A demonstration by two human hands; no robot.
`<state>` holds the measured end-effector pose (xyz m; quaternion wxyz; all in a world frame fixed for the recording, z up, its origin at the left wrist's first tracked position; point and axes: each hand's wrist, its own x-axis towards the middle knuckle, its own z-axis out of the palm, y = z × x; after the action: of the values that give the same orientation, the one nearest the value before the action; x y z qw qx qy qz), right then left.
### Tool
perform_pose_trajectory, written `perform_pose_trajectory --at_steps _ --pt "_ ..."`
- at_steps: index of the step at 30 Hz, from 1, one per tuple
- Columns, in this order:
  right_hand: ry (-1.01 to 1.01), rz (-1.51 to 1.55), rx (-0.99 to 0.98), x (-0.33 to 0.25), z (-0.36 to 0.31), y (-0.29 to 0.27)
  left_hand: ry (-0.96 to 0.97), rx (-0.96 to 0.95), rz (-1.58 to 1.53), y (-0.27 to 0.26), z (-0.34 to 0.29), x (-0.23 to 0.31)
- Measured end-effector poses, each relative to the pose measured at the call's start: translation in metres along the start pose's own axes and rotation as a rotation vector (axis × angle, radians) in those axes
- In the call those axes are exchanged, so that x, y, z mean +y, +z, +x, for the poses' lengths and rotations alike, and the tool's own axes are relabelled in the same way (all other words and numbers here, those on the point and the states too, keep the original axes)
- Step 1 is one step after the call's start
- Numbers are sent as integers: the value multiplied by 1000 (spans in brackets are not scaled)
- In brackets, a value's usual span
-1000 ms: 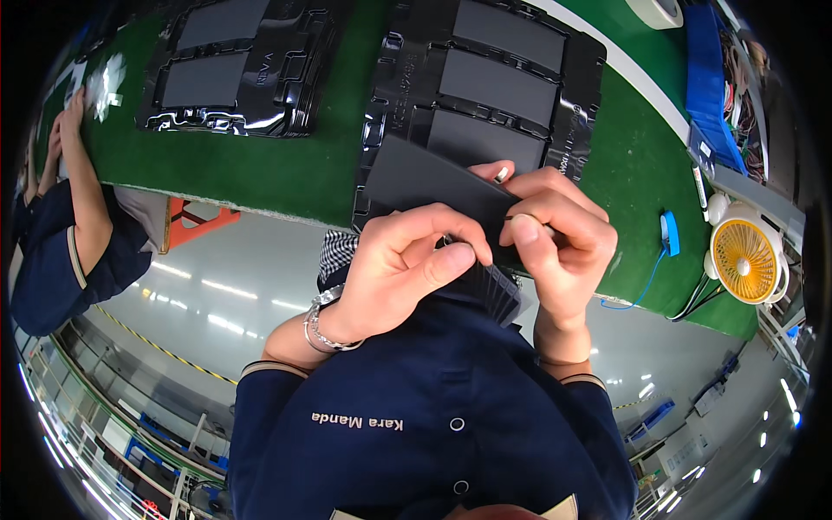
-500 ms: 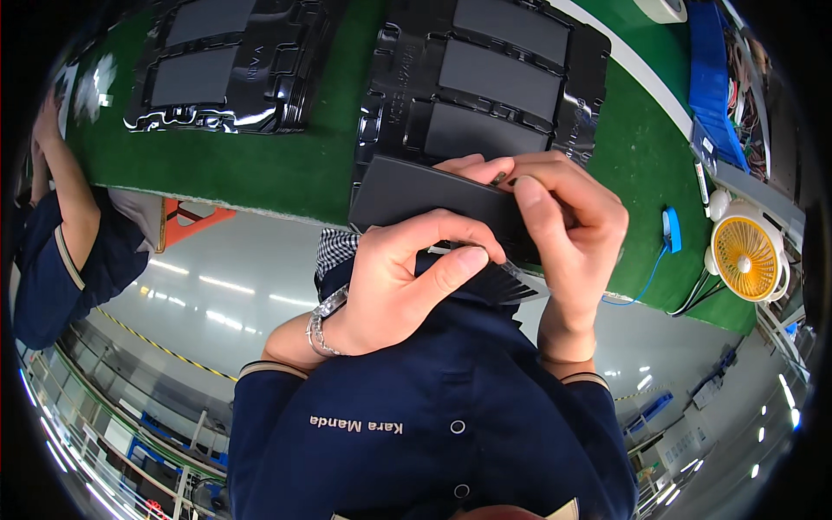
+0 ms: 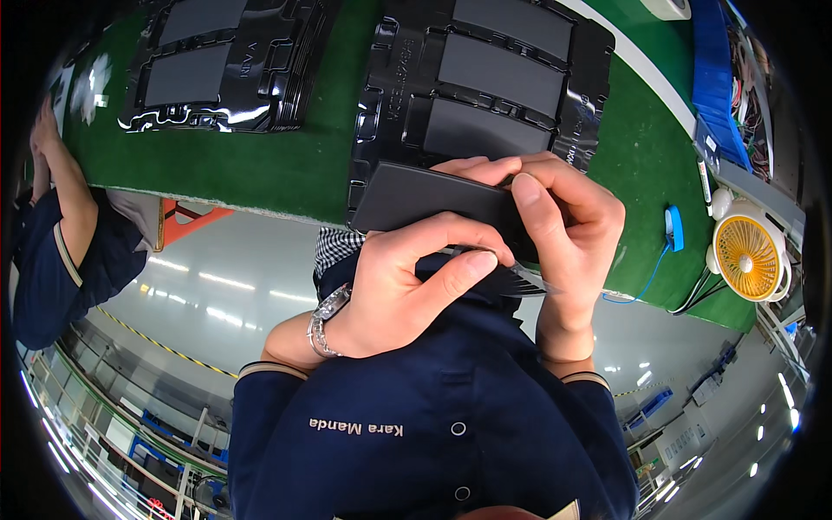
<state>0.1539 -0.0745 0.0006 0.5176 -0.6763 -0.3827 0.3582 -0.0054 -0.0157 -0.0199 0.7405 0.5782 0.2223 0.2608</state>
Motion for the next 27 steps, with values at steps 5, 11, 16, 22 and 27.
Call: perform_pose_trajectory --at_steps 5,11,16,22,27 --pt "-29 -3 11 1 1 0 84 52 66 1 3 -2" --pt "-38 -5 6 1 1 0 44 7 65 -1 2 0" --pt "-25 -17 4 1 1 0 27 -20 71 -2 1 0" --pt "-59 -229 59 1 1 -1 15 2 45 0 -1 -2" --pt "89 -143 112 -7 -3 -8 58 69 -5 1 0 -7"
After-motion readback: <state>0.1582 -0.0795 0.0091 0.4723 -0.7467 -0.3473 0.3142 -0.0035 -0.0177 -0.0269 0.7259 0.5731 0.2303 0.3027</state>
